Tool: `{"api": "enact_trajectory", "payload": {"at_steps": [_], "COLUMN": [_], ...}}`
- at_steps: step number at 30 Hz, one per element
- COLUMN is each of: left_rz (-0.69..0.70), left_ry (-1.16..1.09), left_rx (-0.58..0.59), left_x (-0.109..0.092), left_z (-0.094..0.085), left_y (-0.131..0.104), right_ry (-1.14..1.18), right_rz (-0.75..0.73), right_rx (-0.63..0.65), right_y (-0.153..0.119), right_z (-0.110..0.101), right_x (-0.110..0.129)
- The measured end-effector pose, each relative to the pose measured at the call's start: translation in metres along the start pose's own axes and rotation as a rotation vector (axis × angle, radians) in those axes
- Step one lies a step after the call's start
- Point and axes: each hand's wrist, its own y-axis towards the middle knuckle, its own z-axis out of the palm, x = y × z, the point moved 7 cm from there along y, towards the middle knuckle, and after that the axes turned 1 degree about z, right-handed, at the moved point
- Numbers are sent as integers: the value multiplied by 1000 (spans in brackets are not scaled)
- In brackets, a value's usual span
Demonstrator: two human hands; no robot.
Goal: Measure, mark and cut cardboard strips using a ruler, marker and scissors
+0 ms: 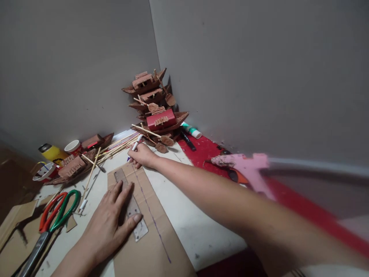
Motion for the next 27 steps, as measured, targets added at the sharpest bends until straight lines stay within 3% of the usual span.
{"api": "enact_trajectory", "payload": {"at_steps": [3, 15, 27], "left_rz": [21, 52, 91], "left_ry": [6, -16, 4], "left_rx": [-29, 49, -28], "left_x": [-4, 6, 9], "left_z": [1, -3, 0], "left_y": [1, -4, -4], "right_ry": [8, 16, -4], "right_rz": [2, -2, -12], "right_rx": [5, 20, 28], "right_y": [2, 0, 0], "right_z": [0, 0, -1], "right_x": [-1, 4, 5]}}
